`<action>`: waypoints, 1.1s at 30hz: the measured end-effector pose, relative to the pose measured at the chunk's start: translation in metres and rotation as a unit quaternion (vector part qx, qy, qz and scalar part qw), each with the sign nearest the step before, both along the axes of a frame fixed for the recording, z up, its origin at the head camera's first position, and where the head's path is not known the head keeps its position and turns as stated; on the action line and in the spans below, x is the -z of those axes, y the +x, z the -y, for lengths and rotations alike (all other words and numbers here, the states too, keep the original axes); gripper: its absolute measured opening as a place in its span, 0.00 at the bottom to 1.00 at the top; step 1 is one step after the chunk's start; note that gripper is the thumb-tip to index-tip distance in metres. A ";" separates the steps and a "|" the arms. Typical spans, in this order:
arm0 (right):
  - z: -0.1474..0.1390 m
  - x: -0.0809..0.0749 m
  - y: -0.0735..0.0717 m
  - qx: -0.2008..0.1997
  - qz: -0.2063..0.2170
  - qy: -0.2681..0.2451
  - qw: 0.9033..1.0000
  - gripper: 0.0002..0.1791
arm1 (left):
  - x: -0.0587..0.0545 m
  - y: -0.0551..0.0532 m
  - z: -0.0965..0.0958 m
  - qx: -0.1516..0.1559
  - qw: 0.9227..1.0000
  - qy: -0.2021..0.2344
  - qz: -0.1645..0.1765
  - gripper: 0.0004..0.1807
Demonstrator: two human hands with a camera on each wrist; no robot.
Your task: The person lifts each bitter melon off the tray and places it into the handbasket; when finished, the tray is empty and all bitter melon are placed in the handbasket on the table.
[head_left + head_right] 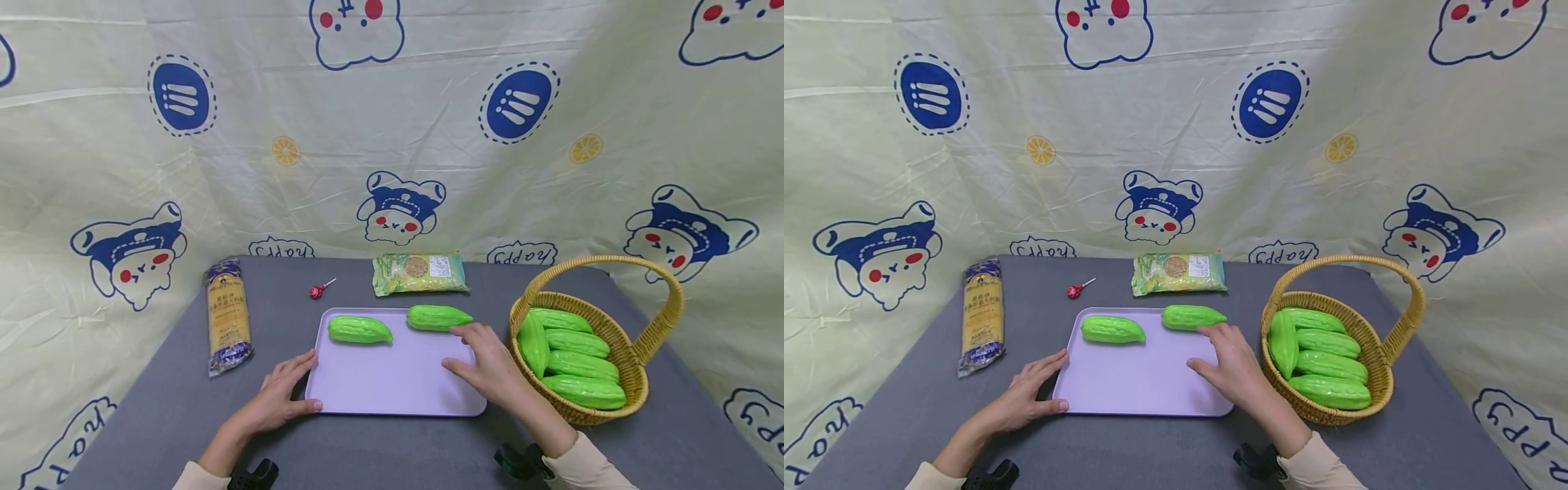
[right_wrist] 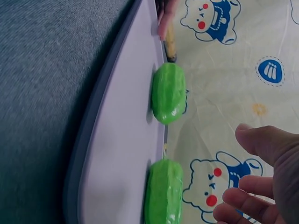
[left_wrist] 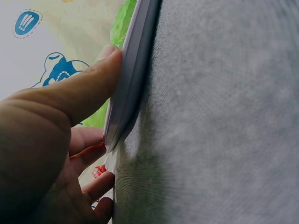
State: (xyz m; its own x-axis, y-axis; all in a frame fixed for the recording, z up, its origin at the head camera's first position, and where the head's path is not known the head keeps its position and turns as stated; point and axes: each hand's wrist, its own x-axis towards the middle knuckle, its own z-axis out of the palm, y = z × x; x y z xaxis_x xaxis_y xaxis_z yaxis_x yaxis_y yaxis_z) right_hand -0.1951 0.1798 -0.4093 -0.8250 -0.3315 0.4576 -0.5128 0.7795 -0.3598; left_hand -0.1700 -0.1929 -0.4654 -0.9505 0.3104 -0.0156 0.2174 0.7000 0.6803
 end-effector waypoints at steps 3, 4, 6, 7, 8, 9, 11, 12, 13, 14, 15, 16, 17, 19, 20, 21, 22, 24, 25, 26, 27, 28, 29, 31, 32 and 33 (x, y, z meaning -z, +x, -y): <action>0.008 0.002 -0.003 0.000 0.006 0.005 1.000 0.29 | 0.000 0.000 0.000 0.000 1.000 0.001 0.005 0.45; 0.011 0.002 -0.004 -0.001 0.006 0.006 1.000 0.29 | 0.000 0.000 0.000 0.000 1.000 0.001 0.004 0.45; 0.016 0.004 -0.006 -0.003 0.006 0.007 1.000 0.29 | 0.000 -0.001 0.000 0.001 1.000 0.000 0.003 0.45; 0.019 0.005 -0.006 -0.004 0.007 0.007 1.000 0.29 | 0.000 -0.001 -0.001 0.001 1.000 -0.001 0.001 0.45; 0.021 0.006 -0.007 -0.005 0.008 0.007 1.000 0.29 | 0.000 -0.001 -0.001 0.002 1.000 -0.001 -0.001 0.45; 0.024 0.006 -0.008 -0.007 0.011 0.005 1.000 0.29 | 0.000 -0.001 -0.001 0.001 1.000 0.000 -0.002 0.45; 0.029 0.006 -0.010 -0.009 0.021 0.003 1.000 0.29 | 0.000 -0.001 -0.001 0.001 1.000 0.002 -0.003 0.45; 0.032 0.007 -0.010 -0.009 0.027 0.003 1.000 0.29 | 0.000 0.000 -0.001 0.002 1.000 0.001 -0.004 0.45; 0.034 0.007 -0.011 -0.009 0.032 0.004 0.999 0.29 | 0.000 0.000 -0.001 0.002 1.000 0.001 -0.004 0.45; 0.037 0.007 -0.012 -0.009 0.037 0.005 0.999 0.29 | 0.000 0.000 -0.001 0.001 1.000 0.002 -0.002 0.45; 0.040 0.006 -0.014 -0.010 0.040 0.005 0.999 0.29 | 0.000 0.000 -0.001 0.000 1.000 0.004 -0.002 0.45; 0.042 0.006 -0.015 -0.011 0.042 0.007 0.999 0.29 | -0.001 0.000 -0.001 0.000 1.000 0.004 -0.001 0.45; 0.045 0.006 -0.016 -0.013 0.044 0.009 0.999 0.29 | -0.001 0.000 -0.001 0.000 1.000 0.004 0.000 0.45; 0.050 0.007 -0.019 -0.019 0.046 0.009 0.999 0.30 | 0.000 0.000 0.000 0.001 1.000 0.004 0.001 0.45; 0.053 0.007 -0.021 -0.023 0.047 0.009 0.999 0.30 | -0.001 0.000 -0.001 0.002 1.000 0.003 0.001 0.45; 0.055 0.007 -0.022 -0.027 0.049 0.007 0.998 0.31 | -0.001 0.001 -0.001 0.002 1.000 0.004 0.001 0.45; 0.057 0.007 -0.024 -0.031 0.049 0.008 0.998 0.31 | -0.001 0.000 -0.001 0.003 1.000 0.004 0.001 0.45; 0.062 0.008 -0.027 -0.038 0.052 0.006 0.998 0.31 | -0.002 0.000 0.000 0.004 1.000 0.003 0.001 0.45; 0.064 0.008 -0.028 -0.041 0.053 0.006 0.998 0.32 | -0.002 0.000 -0.001 0.004 1.000 0.004 0.001 0.45; 0.066 0.008 -0.029 -0.044 0.053 0.006 0.998 0.32 | -0.002 0.000 0.000 0.004 1.000 0.004 0.001 0.45; 0.068 0.008 -0.030 -0.046 0.054 0.006 0.997 0.32 | -0.003 0.001 0.000 0.004 1.000 0.004 0.001 0.45; 0.070 0.008 -0.032 -0.047 0.055 0.005 0.997 0.31 | -0.003 0.001 0.000 0.005 1.000 0.004 0.002 0.45; 0.072 0.008 -0.033 -0.047 0.059 0.003 0.997 0.31 | -0.003 0.000 0.000 0.005 1.000 0.004 0.002 0.45; 0.076 0.009 -0.036 -0.048 0.067 -0.001 0.997 0.31 | -0.003 0.001 0.000 0.005 1.000 0.005 0.003 0.45; 0.078 0.009 -0.038 -0.048 0.073 -0.004 0.996 0.31 | -0.003 0.001 0.000 0.005 1.000 0.006 0.003 0.45; 0.080 0.010 -0.039 -0.048 0.080 -0.006 0.996 0.31 | -0.003 0.001 0.000 0.005 1.000 0.006 0.003 0.45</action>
State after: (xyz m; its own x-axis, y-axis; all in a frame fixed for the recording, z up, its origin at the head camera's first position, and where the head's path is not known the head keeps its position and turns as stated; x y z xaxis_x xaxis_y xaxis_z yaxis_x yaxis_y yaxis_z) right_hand -0.2339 0.1000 -0.4190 -0.8525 -0.4068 0.3281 -0.5198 0.7250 -0.4518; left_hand -0.1694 -0.1928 -0.4624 -0.9470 0.3207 -0.0169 0.2211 0.6894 0.6898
